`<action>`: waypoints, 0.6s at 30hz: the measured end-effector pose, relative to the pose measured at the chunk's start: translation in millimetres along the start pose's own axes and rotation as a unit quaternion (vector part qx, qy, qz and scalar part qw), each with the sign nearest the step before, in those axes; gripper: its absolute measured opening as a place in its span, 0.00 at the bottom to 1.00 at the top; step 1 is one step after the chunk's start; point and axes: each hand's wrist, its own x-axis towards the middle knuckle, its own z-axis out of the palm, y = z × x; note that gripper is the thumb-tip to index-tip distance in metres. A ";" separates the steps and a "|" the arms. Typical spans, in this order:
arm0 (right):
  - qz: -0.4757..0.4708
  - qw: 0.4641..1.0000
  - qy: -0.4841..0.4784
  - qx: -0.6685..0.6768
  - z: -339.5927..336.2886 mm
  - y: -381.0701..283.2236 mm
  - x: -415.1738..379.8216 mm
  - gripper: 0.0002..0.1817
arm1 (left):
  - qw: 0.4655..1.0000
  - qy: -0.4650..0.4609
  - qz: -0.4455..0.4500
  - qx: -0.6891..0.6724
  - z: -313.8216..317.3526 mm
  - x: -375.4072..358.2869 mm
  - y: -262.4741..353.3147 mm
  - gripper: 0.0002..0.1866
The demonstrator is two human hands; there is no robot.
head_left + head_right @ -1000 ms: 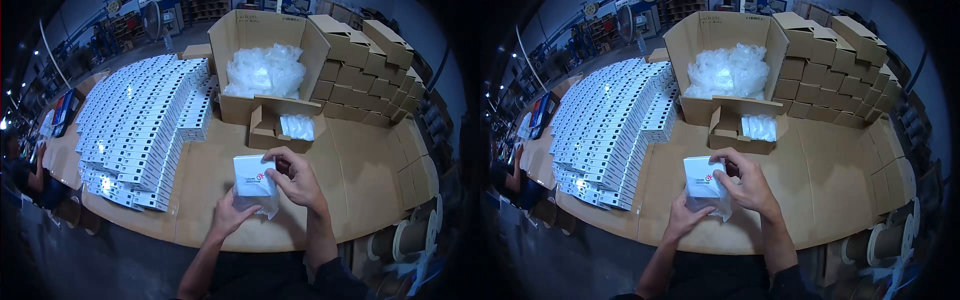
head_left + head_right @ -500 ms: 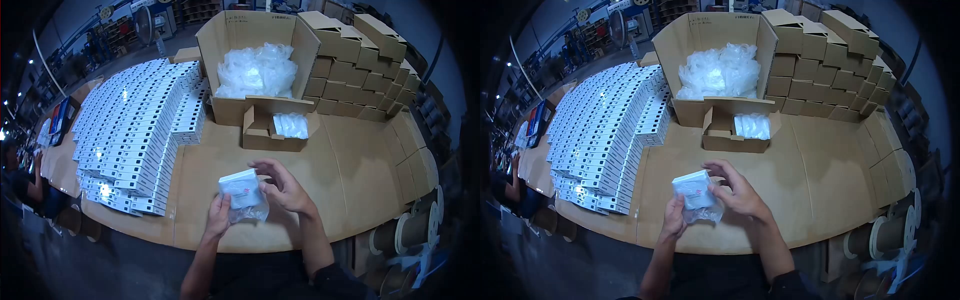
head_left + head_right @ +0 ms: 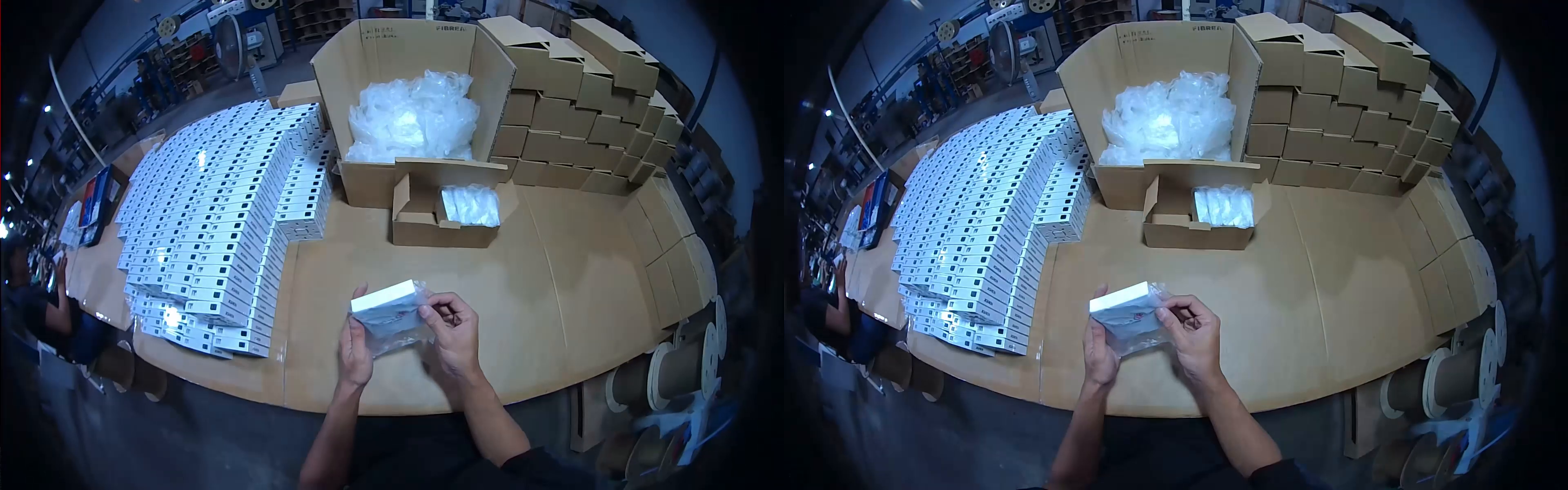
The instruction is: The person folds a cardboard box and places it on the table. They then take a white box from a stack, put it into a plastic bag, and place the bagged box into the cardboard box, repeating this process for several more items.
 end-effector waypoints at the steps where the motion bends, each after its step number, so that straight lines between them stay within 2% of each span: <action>1: -0.004 1.000 -0.004 -0.001 -4.4 2.8 -0.1 0.05 | 1.000 -0.006 -0.006 -0.015 0.4 -0.3 1.4 0.34; 6: -0.020 0.999 -0.023 0.040 -8.6 8.4 -0.5 0.05 | 0.995 -0.039 -0.023 -0.088 7.5 4.8 27.2 0.34; 8: -0.028 0.998 -0.022 0.054 0.3 1.4 0.8 0.05 | 0.995 -0.040 -0.031 -0.086 9.2 4.2 32.8 0.34; 11: -0.014 1.000 -0.014 0.004 -4.3 3.8 -3.3 0.05 | 0.997 -0.028 -0.034 -0.061 5.5 2.6 22.9 0.34; 15: -0.019 0.999 0.045 0.012 6.5 -1.2 -0.7 0.07 | 0.995 -0.051 -0.069 -0.042 4.5 3.5 20.9 0.34; 18: -0.037 0.996 0.069 0.033 6.8 1.6 0.3 0.08 | 0.977 -0.034 -0.138 -0.161 15.5 -0.2 23.8 0.32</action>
